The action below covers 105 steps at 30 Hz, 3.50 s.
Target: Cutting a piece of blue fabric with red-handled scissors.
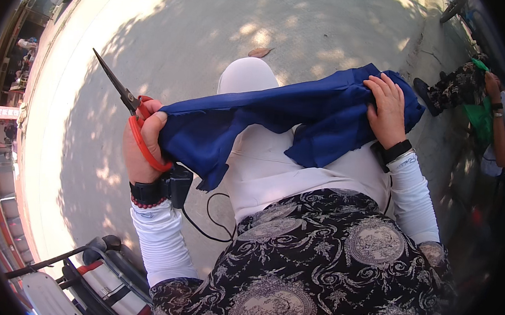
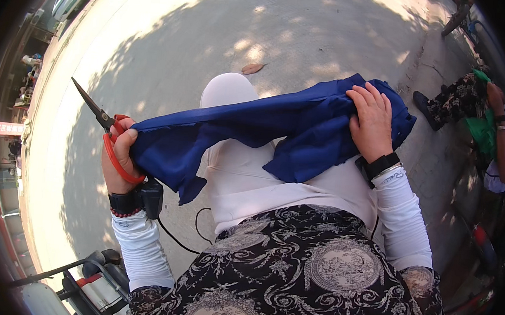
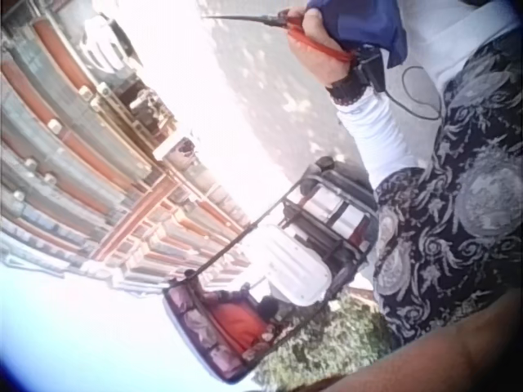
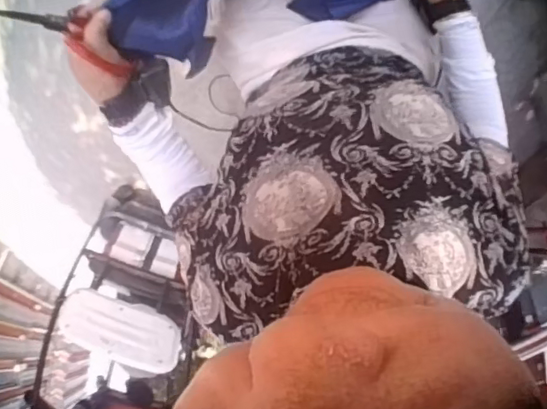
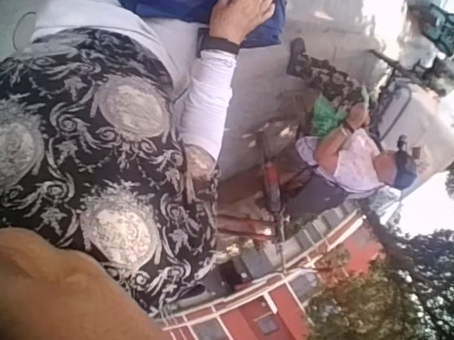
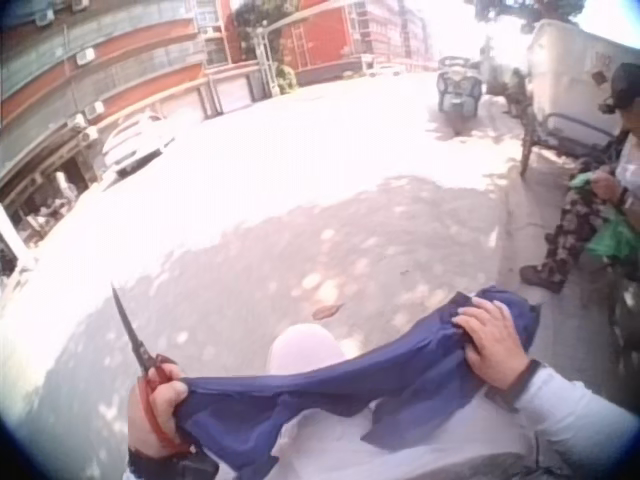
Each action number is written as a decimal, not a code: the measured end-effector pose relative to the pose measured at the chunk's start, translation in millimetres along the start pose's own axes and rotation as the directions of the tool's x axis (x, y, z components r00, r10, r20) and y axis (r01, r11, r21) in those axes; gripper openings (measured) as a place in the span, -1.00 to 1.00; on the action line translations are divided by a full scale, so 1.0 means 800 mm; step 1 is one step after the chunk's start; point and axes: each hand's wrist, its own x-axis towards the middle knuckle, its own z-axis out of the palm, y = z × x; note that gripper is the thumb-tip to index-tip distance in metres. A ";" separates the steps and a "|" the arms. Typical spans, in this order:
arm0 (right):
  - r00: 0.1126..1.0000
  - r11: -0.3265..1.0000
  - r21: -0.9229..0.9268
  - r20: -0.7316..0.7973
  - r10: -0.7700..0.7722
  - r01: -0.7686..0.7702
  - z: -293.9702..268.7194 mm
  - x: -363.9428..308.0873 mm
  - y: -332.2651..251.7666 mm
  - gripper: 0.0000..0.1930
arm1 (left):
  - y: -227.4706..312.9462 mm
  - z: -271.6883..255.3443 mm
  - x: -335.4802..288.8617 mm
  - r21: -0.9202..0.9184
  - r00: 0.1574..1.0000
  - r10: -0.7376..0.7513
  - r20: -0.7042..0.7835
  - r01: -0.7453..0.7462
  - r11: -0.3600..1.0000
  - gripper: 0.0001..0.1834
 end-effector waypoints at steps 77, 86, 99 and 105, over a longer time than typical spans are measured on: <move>0.712 -0.327 0.643 0.682 -0.165 -0.692 -0.014 0.020 -0.118 -0.72 | -0.085 0.089 -0.007 0.241 0.926 -0.279 0.253 0.219 0.945 -0.88; 0.739 -0.020 0.751 0.644 -0.197 -0.660 -0.006 0.008 -0.108 -0.76 | -0.093 0.091 0.010 0.236 0.942 -0.248 0.228 0.194 0.952 -0.88; 0.702 -0.353 0.621 0.689 -0.179 -0.700 -0.002 0.016 -0.107 -0.77 | -0.118 0.101 0.003 0.340 0.970 -0.183 0.162 0.120 0.933 -0.84; 0.699 -0.449 0.581 0.698 -0.153 -0.679 0.009 0.014 -0.105 -0.78 | -0.075 0.096 -0.013 0.253 0.988 0.153 0.037 -0.157 0.955 -0.71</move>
